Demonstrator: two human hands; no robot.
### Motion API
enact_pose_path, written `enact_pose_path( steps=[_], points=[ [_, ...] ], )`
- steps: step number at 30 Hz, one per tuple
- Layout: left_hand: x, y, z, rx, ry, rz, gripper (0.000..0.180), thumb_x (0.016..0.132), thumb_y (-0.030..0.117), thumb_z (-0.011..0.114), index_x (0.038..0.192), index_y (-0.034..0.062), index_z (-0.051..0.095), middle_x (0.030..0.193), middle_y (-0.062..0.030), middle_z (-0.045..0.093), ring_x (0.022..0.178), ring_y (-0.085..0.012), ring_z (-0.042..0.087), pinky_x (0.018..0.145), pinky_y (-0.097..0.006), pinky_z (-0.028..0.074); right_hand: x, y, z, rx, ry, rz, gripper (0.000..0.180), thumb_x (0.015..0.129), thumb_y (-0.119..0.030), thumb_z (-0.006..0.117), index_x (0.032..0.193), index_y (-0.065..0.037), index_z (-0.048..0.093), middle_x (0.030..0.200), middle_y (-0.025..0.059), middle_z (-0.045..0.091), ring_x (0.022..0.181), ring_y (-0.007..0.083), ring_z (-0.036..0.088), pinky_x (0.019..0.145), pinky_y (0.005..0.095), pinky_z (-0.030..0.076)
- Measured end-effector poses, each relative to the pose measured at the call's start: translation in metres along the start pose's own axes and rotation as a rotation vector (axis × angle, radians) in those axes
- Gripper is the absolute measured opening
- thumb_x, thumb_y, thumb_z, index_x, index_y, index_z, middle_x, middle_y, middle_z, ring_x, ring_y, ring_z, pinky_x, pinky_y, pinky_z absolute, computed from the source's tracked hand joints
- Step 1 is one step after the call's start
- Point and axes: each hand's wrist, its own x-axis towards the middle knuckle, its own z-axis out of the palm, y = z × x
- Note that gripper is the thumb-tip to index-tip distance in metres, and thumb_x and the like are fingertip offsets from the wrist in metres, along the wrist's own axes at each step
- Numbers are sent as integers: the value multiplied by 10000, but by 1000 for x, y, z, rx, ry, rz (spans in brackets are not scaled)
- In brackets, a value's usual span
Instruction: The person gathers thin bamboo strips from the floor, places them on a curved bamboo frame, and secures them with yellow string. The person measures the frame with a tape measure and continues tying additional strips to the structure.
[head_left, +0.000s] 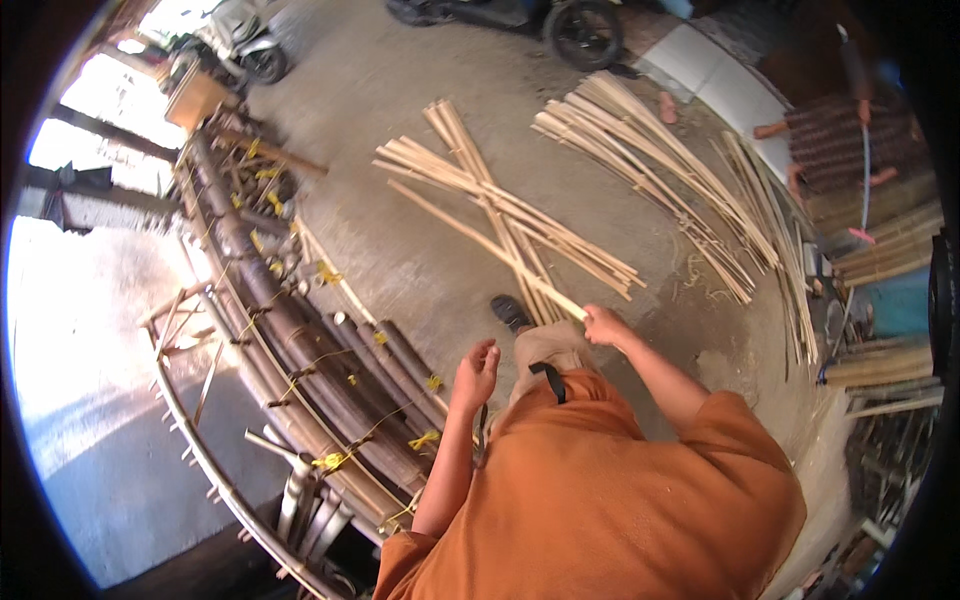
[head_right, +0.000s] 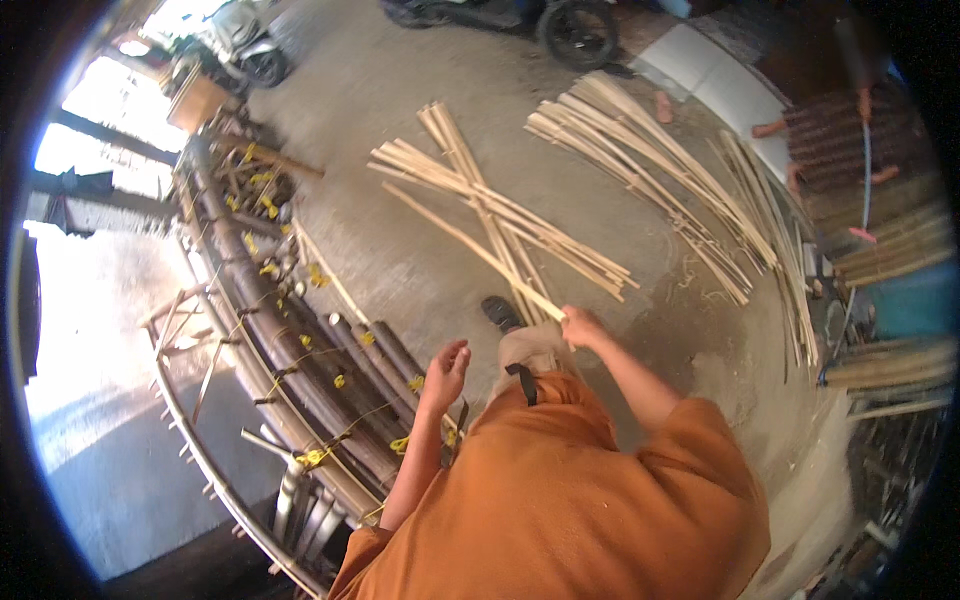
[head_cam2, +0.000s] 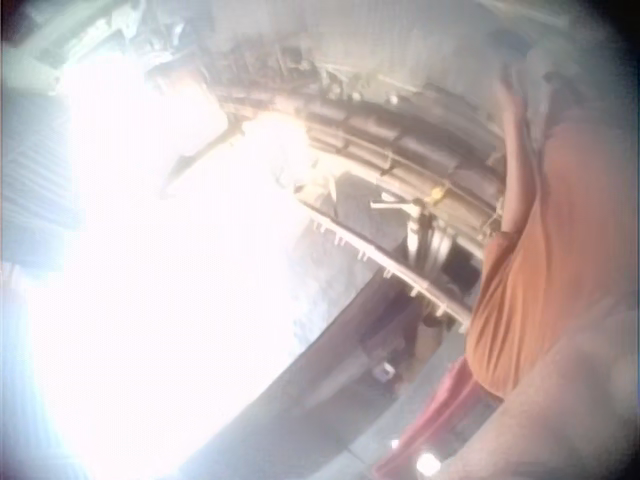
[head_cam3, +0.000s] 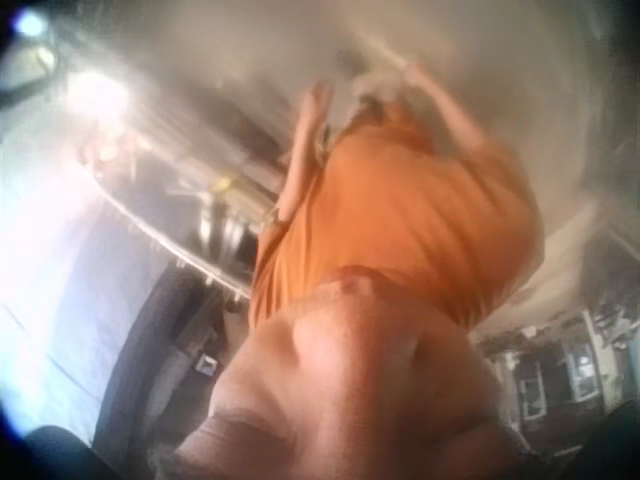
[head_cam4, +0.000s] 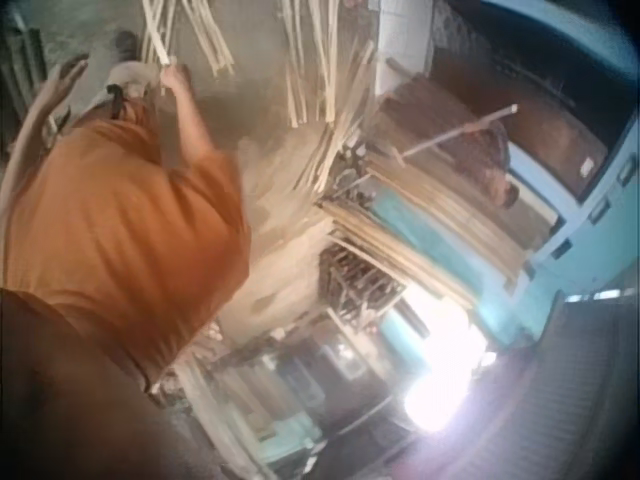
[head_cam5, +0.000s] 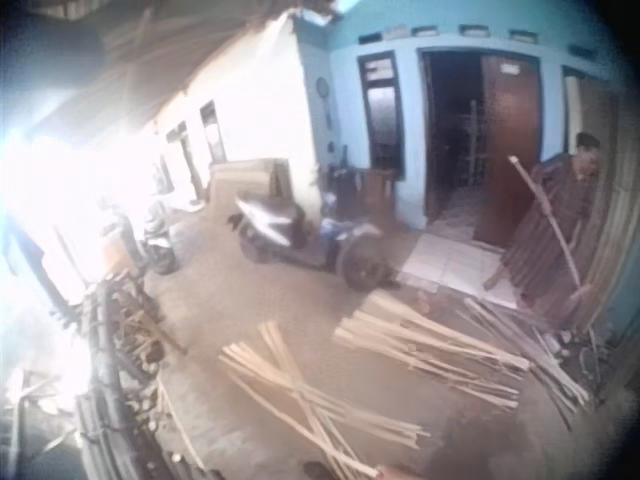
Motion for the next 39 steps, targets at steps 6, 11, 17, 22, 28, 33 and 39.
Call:
enact_pose_path(
  steps=[6, 11, 17, 22, 28, 33, 39],
  points=[
    [-37, -52, 98, 303, -223, -12, 412, 967, 317, 576, 1242, 16, 637, 1126, -266, 686, 1068, -439, 656, 892, -485, 523, -117, 65, 24, 215, 205, -84, 286, 1009, -232, 511, 1197, -39, 606, 945, 148, 706, 858, 303, 688, 780, 417, 520],
    [-69, -154, 168, 486, -554, -8, 430, 954, 345, 533, 1211, 27, 667, 1139, -278, 673, 1096, -452, 632, 930, -502, 499, -174, 135, 35, 30, 210, -23, 333, 1019, -281, 484, 1250, -59, 576, 1116, 179, 690, 1062, 392, 643, 876, 473, 497],
    [-107, -186, 229, 532, -657, 114, 405, 952, 391, 545, 1147, 77, 709, 1122, -234, 689, 1074, -413, 651, 931, -477, 503, -220, 171, -17, -81, 75, 148, 503, 938, -467, 603, 1198, -37, 568, 1149, 228, 674, 1064, 442, 640, 915, 516, 497],
    [-105, -135, 298, 386, -694, 42, 361, 934, 427, 580, 1102, 149, 737, 1064, -198, 714, 1033, -379, 679, 892, -456, 528, -212, 274, -50, -176, 80, 72, 419, 855, -347, 726, 1050, -26, 541, 1055, 259, 672, 1033, 449, 641, 856, 517, 508],
    [-67, -107, 412, 521, -720, 52, 336, 948, 374, 582, 1046, 82, 715, 1007, -197, 720, 959, -403, 678, 831, -463, 516, -184, 375, -143, -246, 81, 47, 292, 843, -227, 666, 1065, -82, 544, 1003, 278, 628, 953, 476, 635, 791, 548, 522],
    [-76, -67, 556, 260, -982, 34, 291, 932, 256, 563, 1066, 27, 683, 993, -147, 723, 922, -301, 661, 839, -426, 498, -138, 451, -283, -103, 202, -465, 318, 895, -256, 697, 1035, 10, 591, 1054, 236, 602, 924, 420, 625, 810, 465, 514],
    [-114, -5, 657, 5, -1238, -5, 334, 967, 261, 532, 1105, -9, 675, 1015, -198, 713, 933, -295, 661, 856, -429, 494, -23, 497, -391, -31, 199, -697, 192, 981, -182, 583, 943, 5, 565, 872, 139, 631, 750, 247, 645, 651, 366, 504]
  ],
)
